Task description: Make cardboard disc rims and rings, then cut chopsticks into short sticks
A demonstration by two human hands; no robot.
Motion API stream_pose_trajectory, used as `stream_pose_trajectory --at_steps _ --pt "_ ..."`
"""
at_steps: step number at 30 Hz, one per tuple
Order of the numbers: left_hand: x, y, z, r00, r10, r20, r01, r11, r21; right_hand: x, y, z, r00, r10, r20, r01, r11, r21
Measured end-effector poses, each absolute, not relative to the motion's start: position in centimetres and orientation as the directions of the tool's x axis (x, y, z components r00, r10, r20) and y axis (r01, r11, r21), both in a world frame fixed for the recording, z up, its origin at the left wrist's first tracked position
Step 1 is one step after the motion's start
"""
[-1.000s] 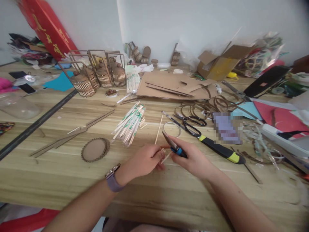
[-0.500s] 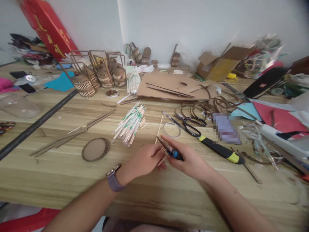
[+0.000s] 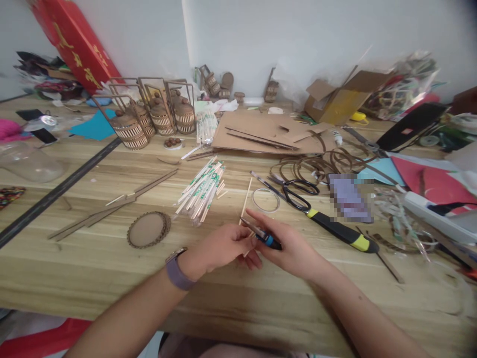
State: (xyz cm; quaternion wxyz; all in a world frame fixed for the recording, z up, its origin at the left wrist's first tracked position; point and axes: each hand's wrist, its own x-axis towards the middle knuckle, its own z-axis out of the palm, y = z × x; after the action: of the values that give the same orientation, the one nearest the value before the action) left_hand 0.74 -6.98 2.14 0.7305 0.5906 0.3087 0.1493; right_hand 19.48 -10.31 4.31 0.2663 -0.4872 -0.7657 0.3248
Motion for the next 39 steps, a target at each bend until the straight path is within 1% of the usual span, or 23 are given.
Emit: stream_pose_trajectory --at_steps 2,5,7,10,13,20,26,31,33,34,36,38,39 --pt "0.7 -6.9 2.4 0.745 0.603 -0.286 0.126 0.293 0.948 19.4 -10.3 4.1 -0.347 0.928 0.135 0.576 0.325 -0.75" --pt "0.9 -6.8 3.2 0.664 0.685 -0.299 0.068 0.342 0.937 19.2 -10.3 3.8 -0.225 0.935 0.274 0.608 0.355 -0.711" --pt "1.1 -6.8 3.5 0.605 0.731 -0.316 0.009 0.391 0.92 19.0 -10.4 3.5 -0.174 0.928 0.33 0.624 0.363 -0.692" --pt "1.5 -6.9 3.4 0.542 0.764 -0.35 -0.056 0.448 0.892 18.4 -10.7 3.0 -0.193 0.927 0.322 0.648 0.367 -0.668" --pt "2.0 -7.2 2.9 0.501 0.793 -0.346 -0.09 0.446 0.891 17.9 -10.9 2.5 -0.225 0.922 0.317 0.66 0.383 -0.646" --pt "2.5 -7.9 2.4 0.501 0.817 -0.286 -0.217 0.438 0.872 17.8 -10.9 2.1 -0.213 0.91 0.355 0.7 0.396 -0.595" --pt "2.7 -8.2 2.7 0.479 0.832 -0.281 -0.192 0.412 0.891 17.9 -10.8 2.0 -0.183 0.928 0.324 0.715 0.352 -0.604" --pt "2.4 -8.2 3.4 0.452 0.853 -0.261 -0.152 0.362 0.92 18.4 -11.1 2.9 -0.188 0.946 0.265 0.673 0.321 -0.666" --pt "2.1 -8.0 3.6 0.476 0.833 -0.281 -0.129 0.382 0.915 19.0 -11.5 4.0 -0.208 0.956 0.206 0.647 0.292 -0.704" --pt "1.9 -7.9 3.7 0.483 0.824 -0.296 -0.112 0.393 0.913 19.4 -11.8 4.6 -0.213 0.967 0.138 0.638 0.245 -0.73" --pt "1.6 -7.7 3.9 0.477 0.819 -0.32 -0.076 0.4 0.913 20.3 -12.5 6.0 -0.203 0.975 -0.089 0.623 0.058 -0.78" --pt "1.5 -7.7 4.0 0.47 0.821 -0.323 -0.049 0.39 0.92 21.4 -13.1 7.2 -0.206 0.921 -0.33 0.574 -0.159 -0.803" --pt "1.5 -7.8 4.0 0.475 0.82 -0.319 -0.039 0.382 0.923 21.9 -13.3 7.6 -0.22 0.882 -0.418 0.541 -0.246 -0.804"
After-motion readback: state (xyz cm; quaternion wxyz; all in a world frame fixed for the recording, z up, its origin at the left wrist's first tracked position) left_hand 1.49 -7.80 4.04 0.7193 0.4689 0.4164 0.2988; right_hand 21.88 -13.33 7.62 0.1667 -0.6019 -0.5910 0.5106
